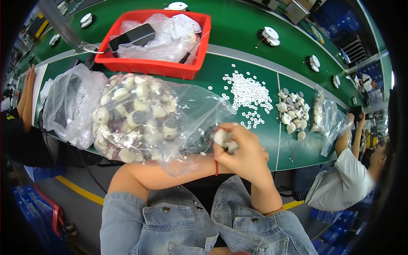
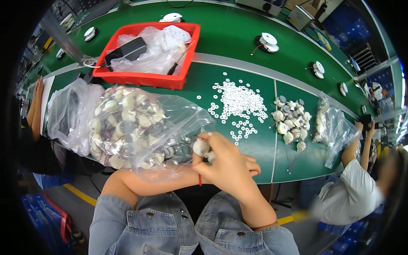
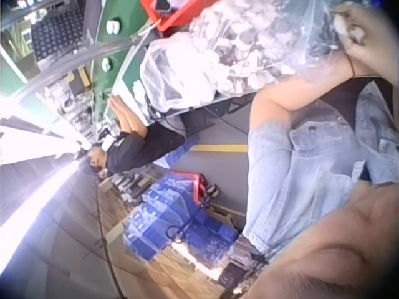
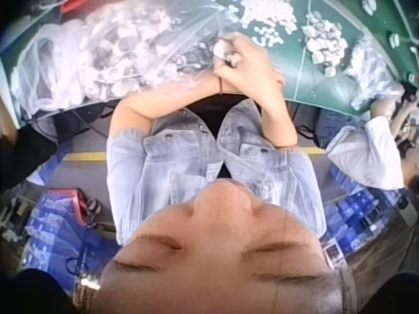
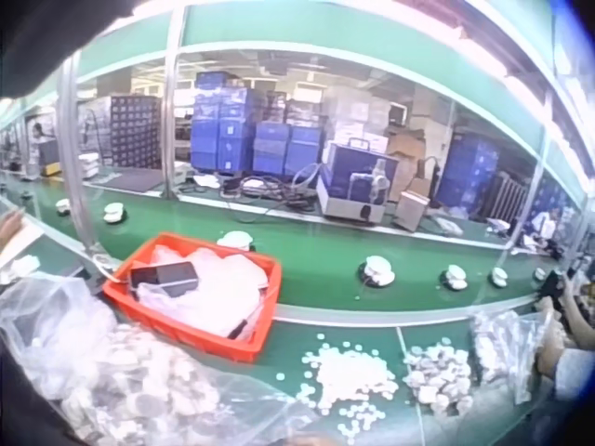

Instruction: The person assembles small white electronic components by hand at a factory workstation. They pick up a white plastic housing, insert a small white washer, and place the assembled unit into a clear plastic bag. The process is repeated continuously with components from a pile on the green table.

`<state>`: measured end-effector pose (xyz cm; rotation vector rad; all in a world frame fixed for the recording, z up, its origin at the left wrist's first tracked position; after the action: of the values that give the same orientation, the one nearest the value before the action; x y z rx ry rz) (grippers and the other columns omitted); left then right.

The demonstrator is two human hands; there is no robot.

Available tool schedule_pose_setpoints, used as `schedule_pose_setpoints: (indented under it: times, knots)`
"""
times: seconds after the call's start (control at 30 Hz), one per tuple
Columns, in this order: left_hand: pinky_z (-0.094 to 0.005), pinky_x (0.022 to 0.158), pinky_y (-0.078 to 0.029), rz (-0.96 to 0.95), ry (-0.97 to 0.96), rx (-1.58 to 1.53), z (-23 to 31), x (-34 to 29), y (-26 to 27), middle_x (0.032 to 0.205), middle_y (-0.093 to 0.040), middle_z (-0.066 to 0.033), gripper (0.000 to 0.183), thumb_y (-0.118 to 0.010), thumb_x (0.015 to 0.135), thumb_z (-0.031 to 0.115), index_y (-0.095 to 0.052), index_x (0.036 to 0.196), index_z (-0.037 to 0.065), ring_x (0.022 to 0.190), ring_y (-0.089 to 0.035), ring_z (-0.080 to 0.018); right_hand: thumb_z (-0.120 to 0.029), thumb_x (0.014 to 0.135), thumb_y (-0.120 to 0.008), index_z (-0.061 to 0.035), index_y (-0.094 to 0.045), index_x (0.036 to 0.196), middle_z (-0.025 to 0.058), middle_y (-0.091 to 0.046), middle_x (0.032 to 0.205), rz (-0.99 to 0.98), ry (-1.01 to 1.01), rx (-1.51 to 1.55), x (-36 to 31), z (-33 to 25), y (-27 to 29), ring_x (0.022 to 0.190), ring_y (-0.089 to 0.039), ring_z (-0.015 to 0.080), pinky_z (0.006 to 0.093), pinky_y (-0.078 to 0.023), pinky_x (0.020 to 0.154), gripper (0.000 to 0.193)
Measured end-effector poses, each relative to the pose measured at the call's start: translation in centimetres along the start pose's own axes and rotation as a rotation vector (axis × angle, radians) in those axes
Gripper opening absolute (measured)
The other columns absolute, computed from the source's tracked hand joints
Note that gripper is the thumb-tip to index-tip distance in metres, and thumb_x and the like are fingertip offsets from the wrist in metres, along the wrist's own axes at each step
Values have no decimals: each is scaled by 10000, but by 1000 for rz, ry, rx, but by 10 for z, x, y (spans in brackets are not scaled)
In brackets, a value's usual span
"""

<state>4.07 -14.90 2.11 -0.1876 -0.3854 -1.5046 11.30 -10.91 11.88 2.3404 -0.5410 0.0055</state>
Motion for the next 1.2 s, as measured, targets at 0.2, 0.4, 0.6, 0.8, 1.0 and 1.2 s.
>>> schedule_pose_setpoints:
  times: [0.2,0.4,0.6,0.8,1.0,1.2]
  knots:
    - [-353,756,-543,12,156,-275,14,-1,18,961,-609,-56,199,-518,942,225,-558,1060,70,839,-630,-173,-147,741,-815,0,-643,1076,129,-678,867,229,-157,206,-51,43,78,716,-660,183,290,-520,647,405]
    - [-330,838,-528,-32,719,-1382,-1,-22,-22,1034,-641,-69,584,-342,998,610,-598,1112,98,921,-646,-181,-114,730,-805,-20,-656,1085,104,-645,901,56,-78,-221,-69,40,85,665,-642,207,310,-510,608,397]
    - [-229,634,-438,20,791,-1223,-4,-22,-19,895,-577,-26,404,-461,1032,430,-595,1119,59,760,-557,-94,-129,764,-781,-31,-626,1095,114,-595,1015,-1,-24,131,-79,70,97,935,-582,213,321,-463,825,378]
    - [-220,611,-413,-125,768,-942,-10,-21,-22,853,-547,-18,251,-476,1016,232,-594,1132,43,713,-499,-81,-42,889,-641,-6,-470,1202,199,-494,1317,205,-301,1200,-83,120,82,1200,-538,278,405,-417,1039,360]
    - [-204,547,-368,-14,656,-905,-9,-13,-8,830,-547,-12,150,-481,995,186,-571,1019,69,653,-474,-60,71,857,-661,-43,-422,1284,226,-457,1376,223,-220,1035,-78,110,81,1334,-464,346,421,-432,1062,503]
    - [-195,505,-327,80,581,-952,-4,-7,6,782,-522,1,325,-502,1030,384,-550,968,69,606,-429,-36,104,787,-713,-18,-498,1220,192,-482,1343,203,-182,632,-84,114,80,1268,-530,319,396,-455,1023,498]
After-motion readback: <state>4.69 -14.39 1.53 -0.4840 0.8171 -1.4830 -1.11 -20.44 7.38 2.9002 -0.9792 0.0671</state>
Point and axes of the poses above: each hand's wrist, its own x-axis towards the middle knuckle, its own y-axis out of the back of the hand, z = x × y, the point moved 10 cm from there along x, towards the middle knuckle
